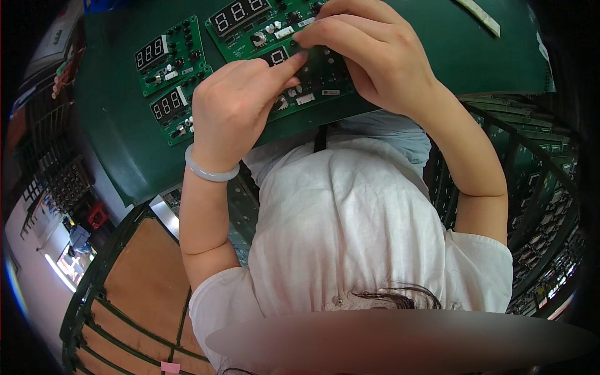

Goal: The person inserts small electronic components into designated slots on printed circuit boards by hand.

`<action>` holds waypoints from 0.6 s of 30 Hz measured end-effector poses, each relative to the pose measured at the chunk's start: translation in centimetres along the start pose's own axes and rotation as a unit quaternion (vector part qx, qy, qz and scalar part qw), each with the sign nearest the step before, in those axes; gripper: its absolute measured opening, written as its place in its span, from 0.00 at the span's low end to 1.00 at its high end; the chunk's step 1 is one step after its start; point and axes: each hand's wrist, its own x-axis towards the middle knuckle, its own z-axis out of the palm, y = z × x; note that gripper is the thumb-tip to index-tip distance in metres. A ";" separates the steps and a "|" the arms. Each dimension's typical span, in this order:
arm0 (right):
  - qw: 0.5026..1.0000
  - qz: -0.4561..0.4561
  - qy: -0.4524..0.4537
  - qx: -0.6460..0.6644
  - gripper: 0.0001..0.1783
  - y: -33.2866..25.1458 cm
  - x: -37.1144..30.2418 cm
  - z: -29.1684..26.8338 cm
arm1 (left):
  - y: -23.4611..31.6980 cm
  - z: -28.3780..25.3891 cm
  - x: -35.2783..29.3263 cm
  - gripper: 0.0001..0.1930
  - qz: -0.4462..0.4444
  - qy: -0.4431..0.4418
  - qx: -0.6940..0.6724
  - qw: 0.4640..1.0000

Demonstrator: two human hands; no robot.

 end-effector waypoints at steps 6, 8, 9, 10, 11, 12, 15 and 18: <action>0.988 0.089 0.013 0.128 0.12 -0.8 0.4 0.0 | 0.0 0.3 -0.3 0.12 0.038 0.022 0.068 0.997; 1.000 0.015 -0.012 0.009 0.12 -0.3 -0.1 0.2 | 0.1 0.0 -0.1 0.12 0.043 0.012 0.089 0.995; 1.000 0.019 -0.013 0.007 0.12 -0.4 -0.4 0.4 | 0.1 -0.1 0.0 0.12 0.053 0.005 0.101 0.993; 1.000 0.022 -0.013 0.006 0.12 -0.5 -0.5 0.5 | 0.1 -0.3 -0.1 0.12 0.061 -0.002 0.113 0.992; 1.000 0.022 -0.014 0.006 0.12 -0.5 -0.3 0.4 | 0.0 -0.2 -0.1 0.12 0.061 -0.001 0.112 0.992; 0.999 0.031 -0.034 -0.016 0.13 -0.7 0.0 0.1 | -0.2 0.0 -0.2 0.12 0.067 0.004 0.120 0.990; 0.976 0.154 -0.150 0.035 0.12 -2.7 4.2 -2.7 | -0.1 -0.3 -0.7 0.13 0.075 -0.006 0.153 0.985; 0.980 0.140 -0.136 0.033 0.11 -1.1 1.6 -1.5 | 0.1 -0.2 -0.1 0.16 0.098 -0.017 0.174 0.980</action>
